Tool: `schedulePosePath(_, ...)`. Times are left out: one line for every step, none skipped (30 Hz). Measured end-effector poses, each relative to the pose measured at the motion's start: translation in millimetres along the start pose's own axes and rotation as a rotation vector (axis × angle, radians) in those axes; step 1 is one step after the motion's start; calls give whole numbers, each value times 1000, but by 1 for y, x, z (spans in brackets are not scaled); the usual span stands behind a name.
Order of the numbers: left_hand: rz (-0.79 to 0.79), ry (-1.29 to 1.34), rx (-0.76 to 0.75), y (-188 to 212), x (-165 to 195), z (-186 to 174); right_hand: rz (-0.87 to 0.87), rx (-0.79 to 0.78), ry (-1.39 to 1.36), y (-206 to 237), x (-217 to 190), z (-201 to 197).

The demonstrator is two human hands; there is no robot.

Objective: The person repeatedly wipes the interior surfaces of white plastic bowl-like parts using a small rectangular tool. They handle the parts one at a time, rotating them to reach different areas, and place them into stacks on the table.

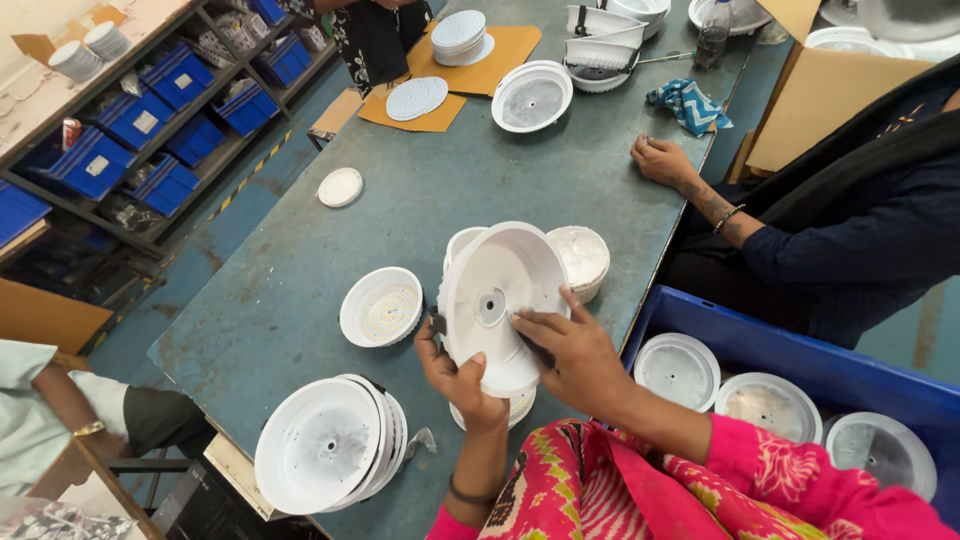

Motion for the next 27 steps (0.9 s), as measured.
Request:
schedulePosePath(2, -1, -2, 2, -2, 0, 26, -17, -38, 1, -5, 0)
schedulePosePath(6, -2, -5, 4, -5, 0, 51, -33, -76, 1, -9, -1)
schedulePosePath(9, -4, -6, 6, -7, 0, 77, -50, -115, 0, -12, -2)
schedulePosePath(26, -28, -3, 7, -9, -1, 157, -114, -172, -4, -11, -3)
schedulePosePath(43, -53, 1, 9, -11, -1, 237, -179, -229, -8, -8, -5)
schedulePosePath(63, -77, 5, 10, -14, -2, 315, -246, -286, -15, -4, -6)
schedulePosePath(41, -57, 29, 11, -17, -3, 338, -199, -280, -28, 0, -9)
schedulePosePath(18, -38, 54, 13, -21, -4, 364, -152, -273, -41, 7, -12)
schedulePosePath(-10, -19, 79, 15, -25, -5, 394, -106, -267, -54, 12, -13)
schedulePosePath(-4, -9, 82, 17, -28, -5, 321, -72, -237, -67, 12, -10)
schedulePosePath(0, 0, 82, 18, -31, -5, 250, -36, -208, -80, 11, -5)
schedulePosePath(7, 12, 78, 18, -34, -5, 176, 6, -177, -88, 8, -1)
schedulePosePath(13, 28, 54, 17, -37, -4, 148, -5, -159, -91, 4, 5)
schedulePosePath(18, 45, 31, 16, -38, -5, 121, -18, -140, -91, 0, 10)
schedulePosePath(22, 62, 10, 15, -39, -6, 94, -33, -122, -89, -4, 14)
schedulePosePath(21, 62, -1, 14, -39, -7, 38, -40, -140, -84, -10, 15)
schedulePosePath(20, 63, -11, 12, -39, -9, -20, -49, -160, -78, -15, 16)
schedulePosePath(21, 60, -20, 11, -37, -10, -77, -58, -182, -72, -21, 15)
schedulePosePath(1, 62, -28, 9, -36, -13, -173, -105, -163, -67, -26, 16)
schedulePosePath(-18, 67, -38, 8, -34, -13, -271, -151, -141, -62, -28, 12)
schedulePosePath(-39, 71, -47, 7, -32, -14, -366, -199, -120, -56, -30, 9)
schedulePosePath(-43, 74, -49, 6, -31, -14, -396, -232, -105, -50, -29, 5)
schedulePosePath(-48, 77, -51, 5, -30, -13, -427, -265, -91, -44, -28, 2)
schedulePosePath(-50, 79, -52, 4, -29, -12, -459, -298, -76, -40, -26, -1)
schedulePosePath(-42, 85, -37, 3, -29, -10, -449, -289, -78, -40, -21, -4)
schedulePosePath(-37, 88, -22, 2, -28, -9, -435, -279, -82, -40, -15, -6)
schedulePosePath(-33, 92, -7, 1, -28, -7, -421, -270, -85, -42, -10, -6)
Point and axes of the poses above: each hand's wrist, its own y-axis away from the middle knuckle, its own z-axis out of the palm, x = y × z, the point moved 3 cm from there along -y, towards the middle knuckle, and after that the axes turned 1 degree about y, right-handed, at the moved point
